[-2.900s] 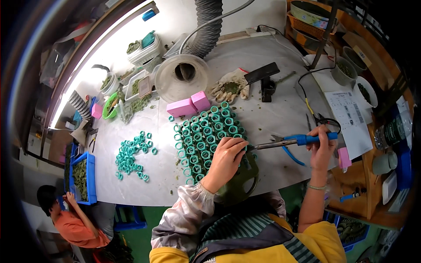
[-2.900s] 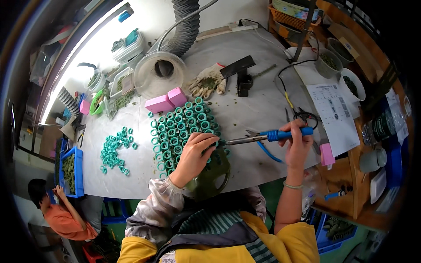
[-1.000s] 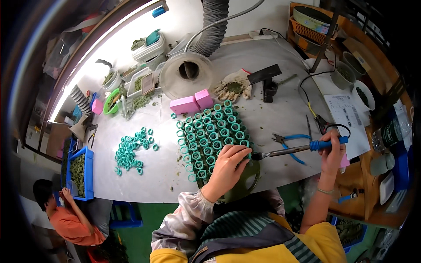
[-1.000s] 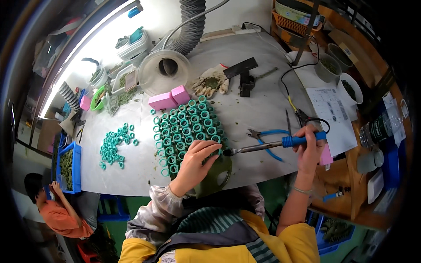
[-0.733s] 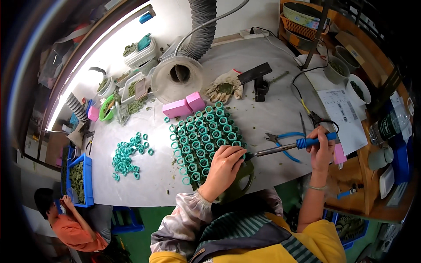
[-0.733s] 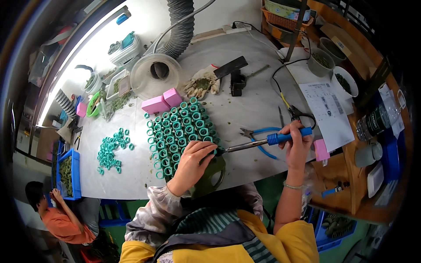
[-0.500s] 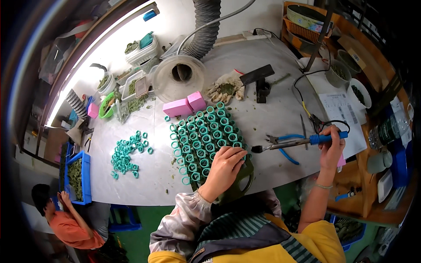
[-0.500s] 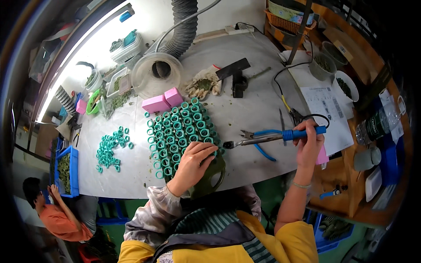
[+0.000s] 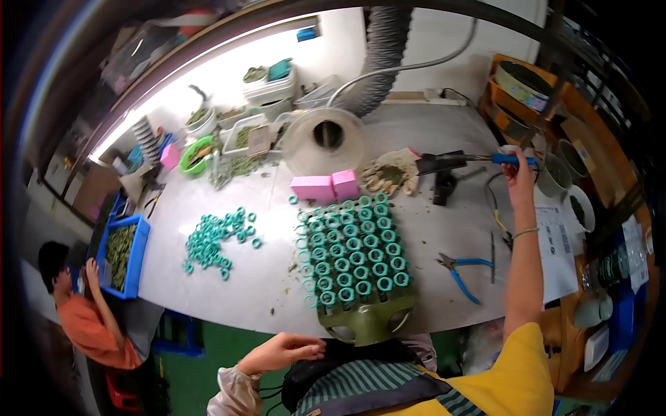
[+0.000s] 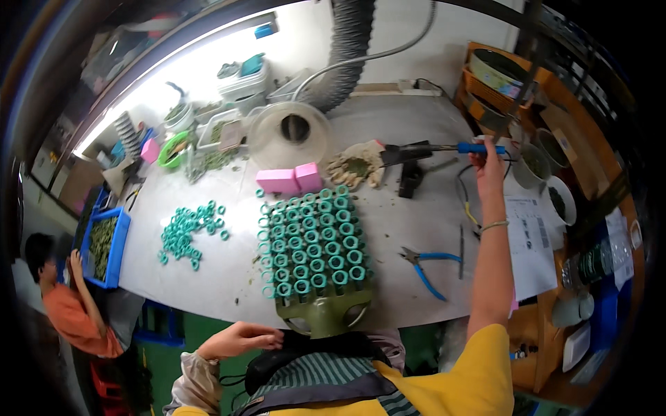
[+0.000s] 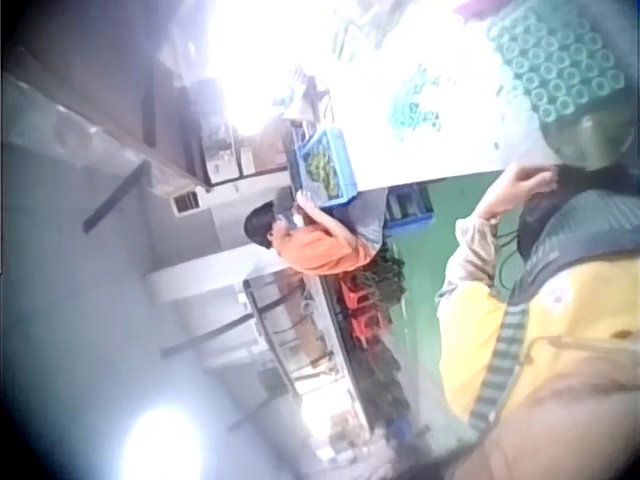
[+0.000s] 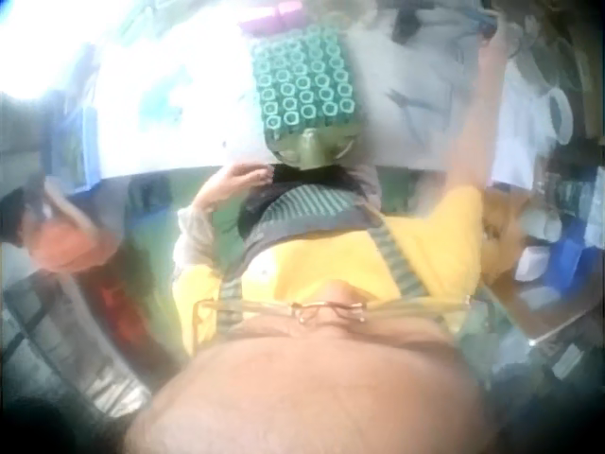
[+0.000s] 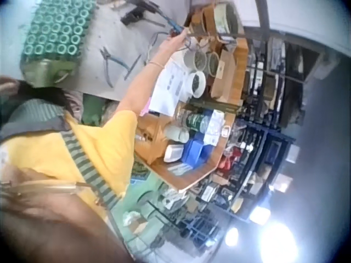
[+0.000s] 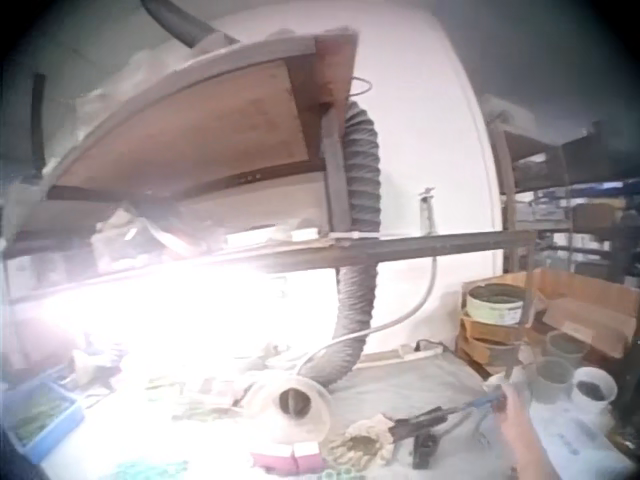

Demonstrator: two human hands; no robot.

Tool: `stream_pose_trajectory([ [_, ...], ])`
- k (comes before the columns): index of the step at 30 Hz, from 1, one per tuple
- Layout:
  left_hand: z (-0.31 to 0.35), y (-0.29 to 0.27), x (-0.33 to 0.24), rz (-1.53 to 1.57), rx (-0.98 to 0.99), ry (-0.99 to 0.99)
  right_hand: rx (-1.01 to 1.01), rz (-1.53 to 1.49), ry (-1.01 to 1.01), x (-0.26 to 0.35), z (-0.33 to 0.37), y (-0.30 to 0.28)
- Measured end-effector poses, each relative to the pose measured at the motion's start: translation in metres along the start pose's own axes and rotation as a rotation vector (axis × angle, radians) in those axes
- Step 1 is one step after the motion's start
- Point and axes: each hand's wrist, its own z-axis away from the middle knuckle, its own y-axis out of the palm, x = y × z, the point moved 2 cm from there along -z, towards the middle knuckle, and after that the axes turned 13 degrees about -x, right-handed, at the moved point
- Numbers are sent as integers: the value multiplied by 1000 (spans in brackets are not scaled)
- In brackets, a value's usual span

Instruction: The person picks up green plastic rings from the table and places them into a green rack before using a soldering iron to bond the components together. They repeat this process for several rings and move pink blocks to adjust their work area on the table.

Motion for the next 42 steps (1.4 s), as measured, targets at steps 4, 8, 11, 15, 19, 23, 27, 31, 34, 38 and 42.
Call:
stream_pose_trajectory([
  [4, -18, 23, 20, 407, -11, -43, 39, 85, 137, -23, -18, 14],
  [8, -37, 40, 25, 719, -13, -105, 219, 183, 245, -38, -15, 21],
  [11, -39, 46, 23, 837, -85, -178, 243, 190, 265, -38, -5, 26],
  [15, -52, 46, 24, 896, -46, -162, 97, 141, 303, -29, 15, 4],
  [19, -46, 35, 19, 896, -25, -117, 156, 262, 337, -11, 86, -3],
  [23, -49, 16, 21, 821, -2, -122, 348, 484, 287, 10, 156, -15],
  [27, -51, 8, 25, 773, 84, -71, 547, 740, 337, 17, 213, -16],
  [31, -54, -3, 27, 768, 180, -110, 737, 983, 387, 7, 260, -12],
  [34, -58, -5, 35, 756, 217, -128, 807, 1036, 494, -9, 288, -8],
  [38, -74, 3, 41, 863, 158, -110, 835, 1116, 619, -10, 311, -1],
  [42, -83, 8, 45, 867, 153, -76, 849, 1172, 496, 16, 313, 14],
])
